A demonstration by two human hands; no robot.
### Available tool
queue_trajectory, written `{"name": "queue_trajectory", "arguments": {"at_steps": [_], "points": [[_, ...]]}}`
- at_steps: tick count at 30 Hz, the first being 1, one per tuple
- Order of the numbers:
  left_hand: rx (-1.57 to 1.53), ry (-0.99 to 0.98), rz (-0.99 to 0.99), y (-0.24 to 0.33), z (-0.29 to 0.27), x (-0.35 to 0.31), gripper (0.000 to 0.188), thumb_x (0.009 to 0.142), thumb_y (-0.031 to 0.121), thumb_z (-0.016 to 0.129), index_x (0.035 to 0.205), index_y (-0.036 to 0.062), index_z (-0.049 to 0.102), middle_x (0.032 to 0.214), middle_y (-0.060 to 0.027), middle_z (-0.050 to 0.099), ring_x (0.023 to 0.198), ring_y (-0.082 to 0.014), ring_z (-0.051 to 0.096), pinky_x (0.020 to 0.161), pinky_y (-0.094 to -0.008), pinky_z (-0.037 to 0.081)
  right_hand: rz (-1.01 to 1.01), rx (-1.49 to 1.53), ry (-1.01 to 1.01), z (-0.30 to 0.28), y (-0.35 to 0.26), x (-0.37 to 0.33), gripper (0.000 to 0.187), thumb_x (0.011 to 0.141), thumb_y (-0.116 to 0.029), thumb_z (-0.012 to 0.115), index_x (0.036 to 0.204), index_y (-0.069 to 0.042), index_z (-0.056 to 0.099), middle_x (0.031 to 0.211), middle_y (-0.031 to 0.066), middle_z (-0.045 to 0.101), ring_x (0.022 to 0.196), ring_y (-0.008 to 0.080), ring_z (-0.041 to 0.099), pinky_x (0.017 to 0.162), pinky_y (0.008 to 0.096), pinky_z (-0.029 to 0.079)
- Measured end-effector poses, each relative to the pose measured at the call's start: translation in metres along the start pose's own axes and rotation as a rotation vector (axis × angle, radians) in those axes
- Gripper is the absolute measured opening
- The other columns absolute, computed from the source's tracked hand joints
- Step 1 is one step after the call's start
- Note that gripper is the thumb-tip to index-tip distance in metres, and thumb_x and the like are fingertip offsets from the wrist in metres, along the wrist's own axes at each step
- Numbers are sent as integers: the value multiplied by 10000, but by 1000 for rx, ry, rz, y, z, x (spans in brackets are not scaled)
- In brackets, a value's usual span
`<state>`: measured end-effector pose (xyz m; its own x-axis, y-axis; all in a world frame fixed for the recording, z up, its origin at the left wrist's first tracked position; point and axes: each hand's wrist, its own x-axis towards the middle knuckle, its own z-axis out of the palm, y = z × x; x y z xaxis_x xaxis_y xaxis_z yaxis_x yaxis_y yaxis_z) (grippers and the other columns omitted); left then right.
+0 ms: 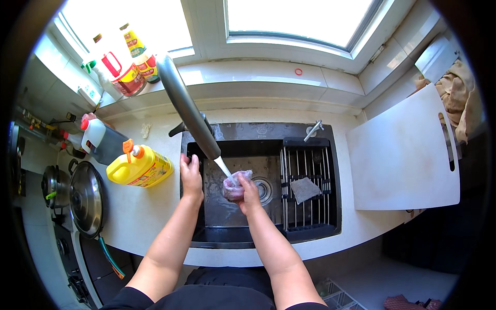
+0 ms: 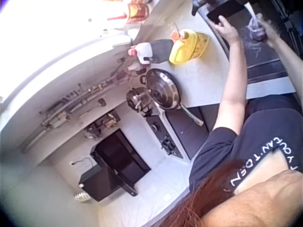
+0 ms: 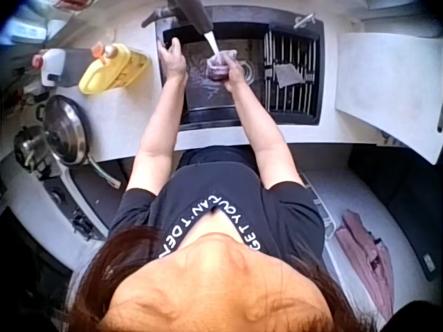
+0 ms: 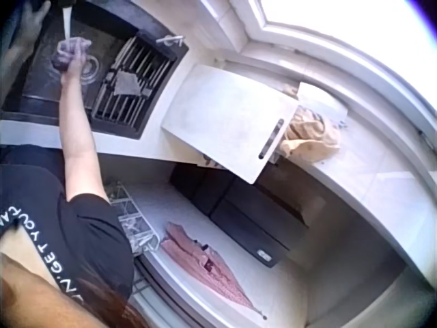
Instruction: The person rinses a cloth in a sink, wrings it out, and then uses it to wipe the exterior surface and surrounding wall of a kitchen extractor hood.
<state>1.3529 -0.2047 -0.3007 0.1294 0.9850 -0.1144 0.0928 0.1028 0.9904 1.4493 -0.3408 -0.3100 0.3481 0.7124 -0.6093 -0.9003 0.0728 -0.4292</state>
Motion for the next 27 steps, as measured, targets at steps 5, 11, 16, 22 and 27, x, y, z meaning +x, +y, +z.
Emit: {"name": "queue_trajectory", "arguments": {"at_steps": [5,11,16,22,27], "points": [[62,124,130,39,7,47,731,905,323,514,1395,-31,103,1450,-195,160,1321,-263,241,1073,-330,206,-5,-36,71,-19,7,18,235,833,-214,594,993,-53,533,892,97,608,788,218,626,696,368,524],[-164,5,141,50,2,43,617,928,311,473,1350,-75,242,1371,-213,332,1285,-258,317,1063,-325,224,-43,-98,118,-11,8,6,258,793,-125,566,1028,-29,518,906,117,613,814,238,634,687,372,538],[-64,-420,-359,35,-11,-29,890,799,543,575,1412,65,141,1450,-163,212,1342,-300,190,1021,-602,132,-155,-165,-2,8,6,-11,378,775,-19,511,1151,-11,480,962,126,614,889,237,623,727,366,536],[-214,-932,-1034,37,-19,-87,489,656,261,808,1021,89,531,874,-71,590,738,-186,621,562,-274,524,-174,-622,-347,21,-12,-26,360,771,12,528,1126,22,589,1086,136,608,904,153,589,783,254,473],[13,-975,-919,29,-12,-88,255,664,54,710,844,81,533,626,0,507,452,-86,457,364,-210,338,-51,-621,-323,28,-20,-29,257,843,-137,616,1064,-6,624,810,42,622,718,90,567,662,222,465]]}}
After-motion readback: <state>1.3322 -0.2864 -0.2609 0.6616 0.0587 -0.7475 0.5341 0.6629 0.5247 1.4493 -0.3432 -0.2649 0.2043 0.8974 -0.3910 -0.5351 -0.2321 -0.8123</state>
